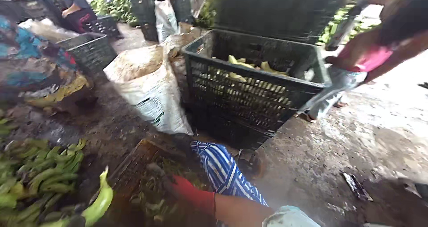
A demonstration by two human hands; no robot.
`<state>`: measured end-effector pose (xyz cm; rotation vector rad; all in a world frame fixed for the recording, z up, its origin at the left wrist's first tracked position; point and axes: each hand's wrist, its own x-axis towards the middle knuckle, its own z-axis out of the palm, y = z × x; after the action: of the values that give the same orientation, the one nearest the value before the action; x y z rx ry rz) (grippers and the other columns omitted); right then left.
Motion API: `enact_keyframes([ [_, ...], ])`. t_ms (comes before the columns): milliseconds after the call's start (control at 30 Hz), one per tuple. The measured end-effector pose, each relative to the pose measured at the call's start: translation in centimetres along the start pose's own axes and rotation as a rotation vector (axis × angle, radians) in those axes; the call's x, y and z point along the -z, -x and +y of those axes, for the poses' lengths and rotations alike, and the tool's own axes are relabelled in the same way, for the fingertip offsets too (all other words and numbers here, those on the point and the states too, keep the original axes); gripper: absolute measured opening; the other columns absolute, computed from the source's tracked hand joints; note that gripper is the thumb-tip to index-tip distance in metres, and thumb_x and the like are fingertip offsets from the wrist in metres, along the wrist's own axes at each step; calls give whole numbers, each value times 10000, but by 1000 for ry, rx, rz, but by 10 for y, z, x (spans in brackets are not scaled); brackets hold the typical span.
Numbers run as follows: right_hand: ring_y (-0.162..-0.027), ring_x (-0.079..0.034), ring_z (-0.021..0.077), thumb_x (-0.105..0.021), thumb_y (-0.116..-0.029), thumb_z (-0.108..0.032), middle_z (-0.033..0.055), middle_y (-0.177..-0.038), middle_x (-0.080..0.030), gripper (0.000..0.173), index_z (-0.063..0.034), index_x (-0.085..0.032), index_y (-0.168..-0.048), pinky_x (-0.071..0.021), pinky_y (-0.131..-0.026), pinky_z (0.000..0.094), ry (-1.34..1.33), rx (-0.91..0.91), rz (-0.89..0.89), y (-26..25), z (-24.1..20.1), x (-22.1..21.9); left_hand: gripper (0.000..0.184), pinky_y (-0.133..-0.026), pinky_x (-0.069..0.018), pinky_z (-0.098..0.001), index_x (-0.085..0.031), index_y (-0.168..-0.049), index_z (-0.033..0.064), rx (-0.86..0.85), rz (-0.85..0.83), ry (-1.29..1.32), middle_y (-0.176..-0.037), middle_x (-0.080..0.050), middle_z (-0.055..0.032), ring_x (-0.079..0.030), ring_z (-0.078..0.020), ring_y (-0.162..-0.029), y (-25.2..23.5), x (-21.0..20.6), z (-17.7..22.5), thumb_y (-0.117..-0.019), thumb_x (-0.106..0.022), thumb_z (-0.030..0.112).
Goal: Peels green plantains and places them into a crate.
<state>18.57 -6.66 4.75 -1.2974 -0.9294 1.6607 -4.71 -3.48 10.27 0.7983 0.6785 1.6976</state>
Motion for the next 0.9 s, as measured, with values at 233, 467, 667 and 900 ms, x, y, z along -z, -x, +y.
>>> enact_keyframes([
  [233, -1031, -688, 198, -481, -1038, -168, 213, -1160, -691, 437, 116, -536, -1365, -553, -940, 363, 459, 473, 189, 29, -32, -13, 373, -764, -594, -288, -501, -1337, 22, 24, 348, -474, -1021, -679, -32, -674, -91, -863, 12, -32, 0, -982, -611, 60],
  [467, -892, -697, 127, -482, -1044, -305, 142, -1024, -721, 480, 95, -599, -1283, -583, -830, 333, 469, 622, 115, 29, -27, -28, 560, -908, -583, -323, -508, -1381, 13, -27, 143, -644, -1154, -692, -67, -676, -120, -1041, 16, -33, -3, -875, -738, 82],
  [667, -868, -712, 208, -493, -1055, -369, 135, -990, -732, 430, -1, -660, -1201, -592, -796, 399, 605, 789, 44, 23, -46, -18, 584, -902, -591, -334, -502, -1397, 45, -17, 36, -621, -1172, -687, -60, -678, -140, -1052, 17, -29, -3, -869, -749, 83],
  [900, -764, -676, 121, -427, -1062, -378, 49, -943, -698, 444, -51, -605, -1304, -599, -671, 326, 491, 265, -220, -4, -66, 15, 523, -766, -615, -365, -585, -1309, 158, 218, -121, 86, -1056, -694, -77, -704, -187, -862, -7, -25, 6, -925, -680, 500],
])
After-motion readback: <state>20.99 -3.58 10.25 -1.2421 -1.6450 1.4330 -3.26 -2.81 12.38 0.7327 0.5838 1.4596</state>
